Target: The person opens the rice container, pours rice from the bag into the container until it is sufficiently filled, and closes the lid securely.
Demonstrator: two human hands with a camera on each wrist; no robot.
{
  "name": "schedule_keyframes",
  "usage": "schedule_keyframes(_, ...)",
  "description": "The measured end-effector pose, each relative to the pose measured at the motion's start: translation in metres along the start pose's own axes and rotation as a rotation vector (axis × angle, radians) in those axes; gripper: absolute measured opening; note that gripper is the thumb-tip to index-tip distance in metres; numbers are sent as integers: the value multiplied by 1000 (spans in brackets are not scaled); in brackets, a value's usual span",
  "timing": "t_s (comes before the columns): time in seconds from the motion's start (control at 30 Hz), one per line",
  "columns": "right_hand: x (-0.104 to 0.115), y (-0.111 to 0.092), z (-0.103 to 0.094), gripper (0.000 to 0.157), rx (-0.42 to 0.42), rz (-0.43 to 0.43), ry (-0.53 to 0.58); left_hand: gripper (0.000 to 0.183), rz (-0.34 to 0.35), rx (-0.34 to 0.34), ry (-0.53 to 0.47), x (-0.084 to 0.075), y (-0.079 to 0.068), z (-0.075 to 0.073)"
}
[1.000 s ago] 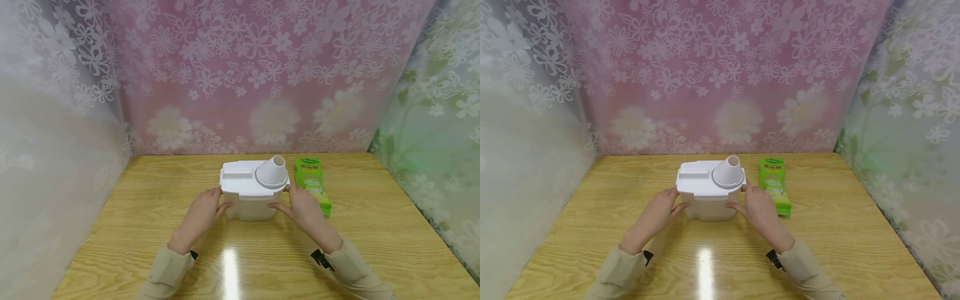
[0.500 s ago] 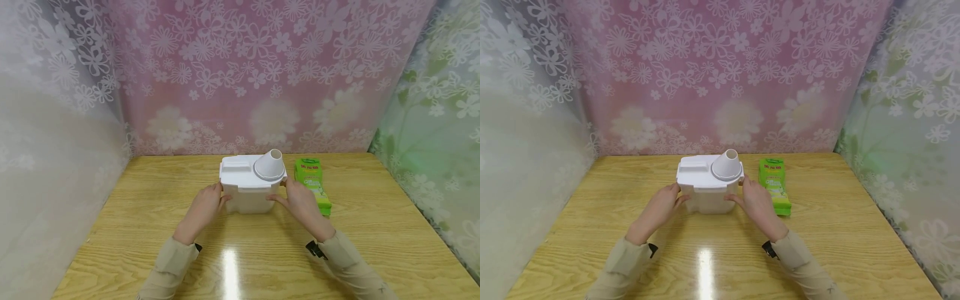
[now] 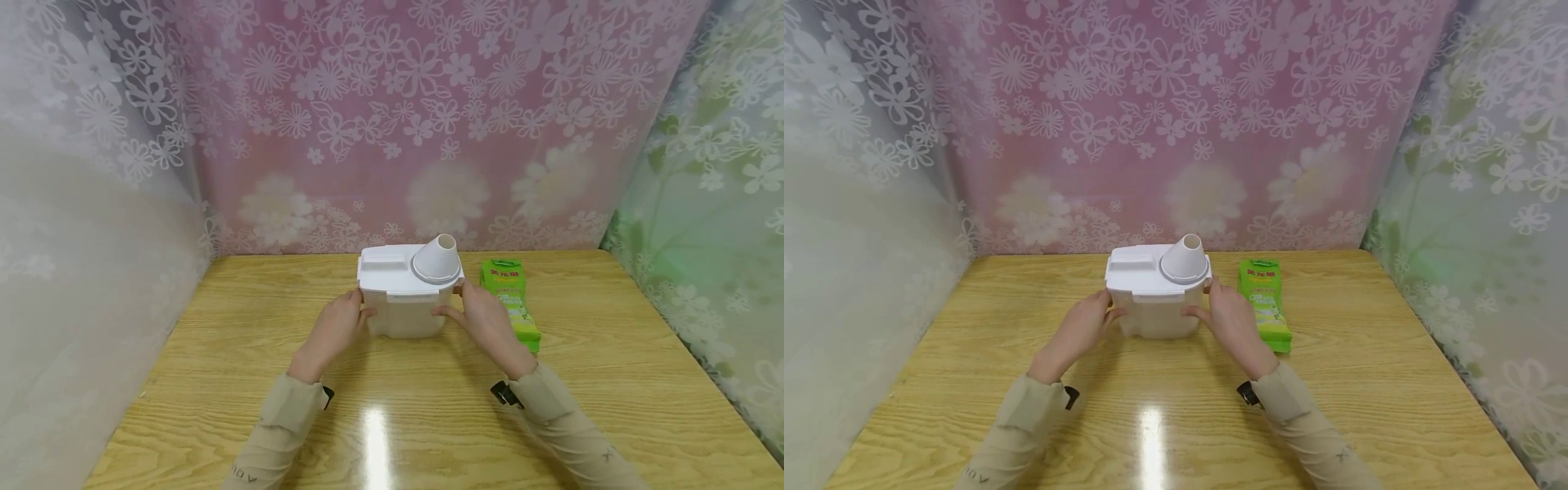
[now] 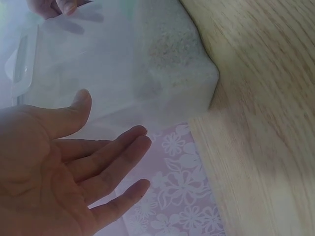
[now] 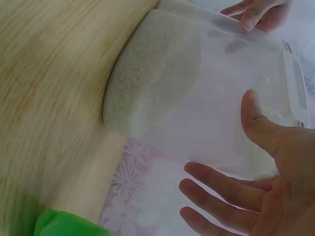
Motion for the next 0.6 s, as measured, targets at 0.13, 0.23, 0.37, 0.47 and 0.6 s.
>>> schedule_keyframes(0.13, -2, 8, 2, 62, 10, 23, 13, 25, -21, 22, -24, 3, 5, 2)
schedule_keyframes(0.23, -3, 13, 2, 61, 11, 32, 25, 25, -42, 31, -38, 5, 10, 4)
schedule_keyframes(0.37, -4, 19, 4, 61, 9, 53, 38, 25, -75, 50, -61, 9, 16, 7)
schedule_keyframes(0.47, -5, 23, 5, 60, 3, 58, 34, 25, -99, 70, -77, 11, 20, 8)
schedule_keyframes(0.6, -7, 29, 8, 59, -5, 64, 33, 25, -123, 83, -81, 14, 27, 10)
Point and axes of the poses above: each hand's wrist, its own y-axis towards the middle knuckle, its own z-axis out of the palm, x = y × z, the point moved 3 cm from there along y, towards the middle knuckle, and after that the axes turned 11 degrees about y, right-handed, at the moved point
